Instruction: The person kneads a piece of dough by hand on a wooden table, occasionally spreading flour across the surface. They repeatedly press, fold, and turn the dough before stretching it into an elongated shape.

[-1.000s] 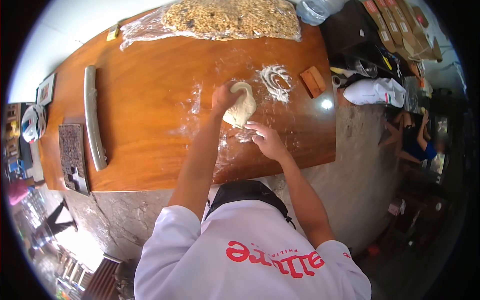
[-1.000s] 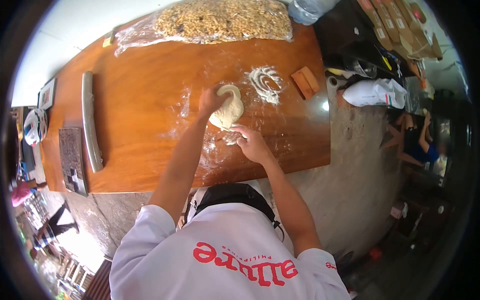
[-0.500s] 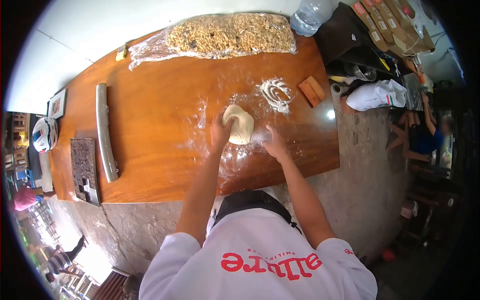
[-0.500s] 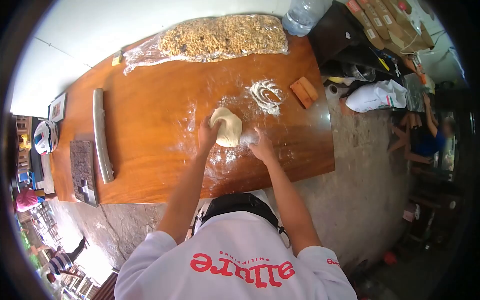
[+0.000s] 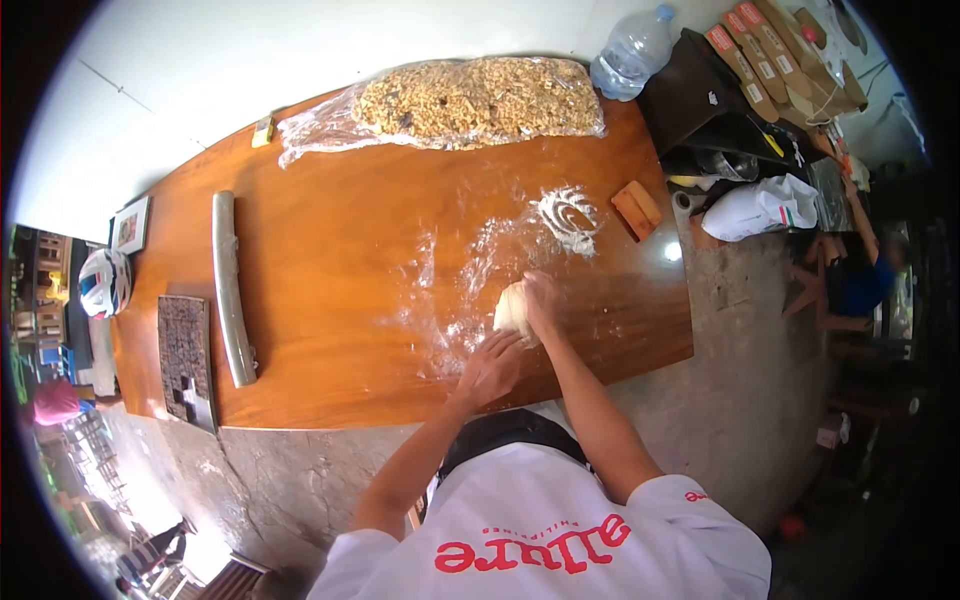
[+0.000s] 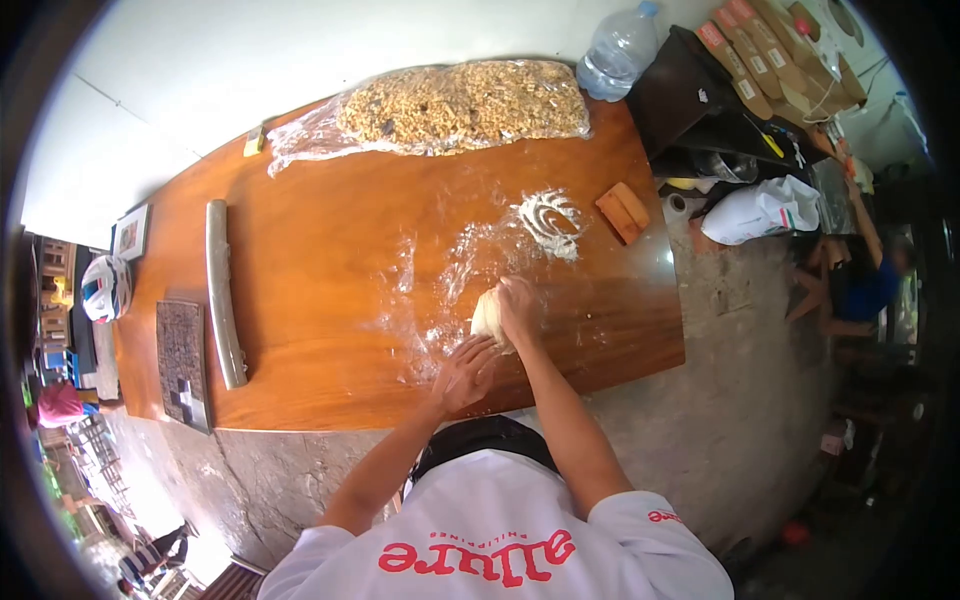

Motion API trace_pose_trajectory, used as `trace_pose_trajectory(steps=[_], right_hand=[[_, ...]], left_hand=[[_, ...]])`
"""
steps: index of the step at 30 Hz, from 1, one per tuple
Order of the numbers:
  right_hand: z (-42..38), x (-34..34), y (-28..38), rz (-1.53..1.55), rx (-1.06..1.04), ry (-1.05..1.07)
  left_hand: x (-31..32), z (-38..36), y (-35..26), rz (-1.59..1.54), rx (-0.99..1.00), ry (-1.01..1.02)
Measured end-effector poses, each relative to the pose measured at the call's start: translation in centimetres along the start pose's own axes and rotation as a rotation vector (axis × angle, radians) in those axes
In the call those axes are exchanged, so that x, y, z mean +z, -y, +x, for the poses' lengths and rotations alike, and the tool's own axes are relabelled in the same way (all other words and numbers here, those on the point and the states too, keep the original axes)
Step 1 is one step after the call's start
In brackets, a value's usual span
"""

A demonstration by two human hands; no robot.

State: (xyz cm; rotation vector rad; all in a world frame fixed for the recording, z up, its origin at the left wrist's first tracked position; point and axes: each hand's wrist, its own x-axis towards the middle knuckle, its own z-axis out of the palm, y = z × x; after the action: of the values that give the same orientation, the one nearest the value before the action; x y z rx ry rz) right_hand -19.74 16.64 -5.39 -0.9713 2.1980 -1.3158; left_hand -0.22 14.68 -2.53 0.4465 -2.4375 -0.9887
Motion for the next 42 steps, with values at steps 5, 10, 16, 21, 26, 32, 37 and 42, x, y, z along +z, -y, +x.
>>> trace_pose_trajectory(steps=[5, 10, 16, 21, 26, 32, 37, 42], right_hand=[[-6.6, -2.3, 1.6, -0.246, -0.369, -0.019], [-9.4, 1.6, -3.5, -0.223, -0.298, 0.017], [1.5, 3.2, -2.4, -0.623, -0.367, 0.037], [14.5, 4.5, -0.2, -0.801, -0.325, 0.149], [23.0, 6.1, 0.5, -0.648, -0.477, -0.018], [24.5, 7.0, -3.4, 0.097, -0.269, 0.0], [14.8, 4.1, -1.4, -0.62, -0.344, 0.043], [1.0, 3.4, 3.2, -0.638, -0.362, -0.127]], left_hand=[[0.8, -0.1, -0.5, 0.013, -0.161, -0.126], [3.0, 1.9, 0.4, 0.115, -0.104, 0.05], [3.0, 9.6, 8.2, 0.389, -0.276, 0.117], [0.2, 19.1, 13.8, 0.419, -0.474, -0.114], [0.2, 23.0, 17.7, 0.382, -0.542, -0.357], [3.7, 16.7, 10.0, -0.159, -0.721, -0.534], [6.8, 8.8, 4.4, -0.096, -0.623, -0.587], [2.2, 6.6, 4.4, -0.401, -0.854, -0.597]])
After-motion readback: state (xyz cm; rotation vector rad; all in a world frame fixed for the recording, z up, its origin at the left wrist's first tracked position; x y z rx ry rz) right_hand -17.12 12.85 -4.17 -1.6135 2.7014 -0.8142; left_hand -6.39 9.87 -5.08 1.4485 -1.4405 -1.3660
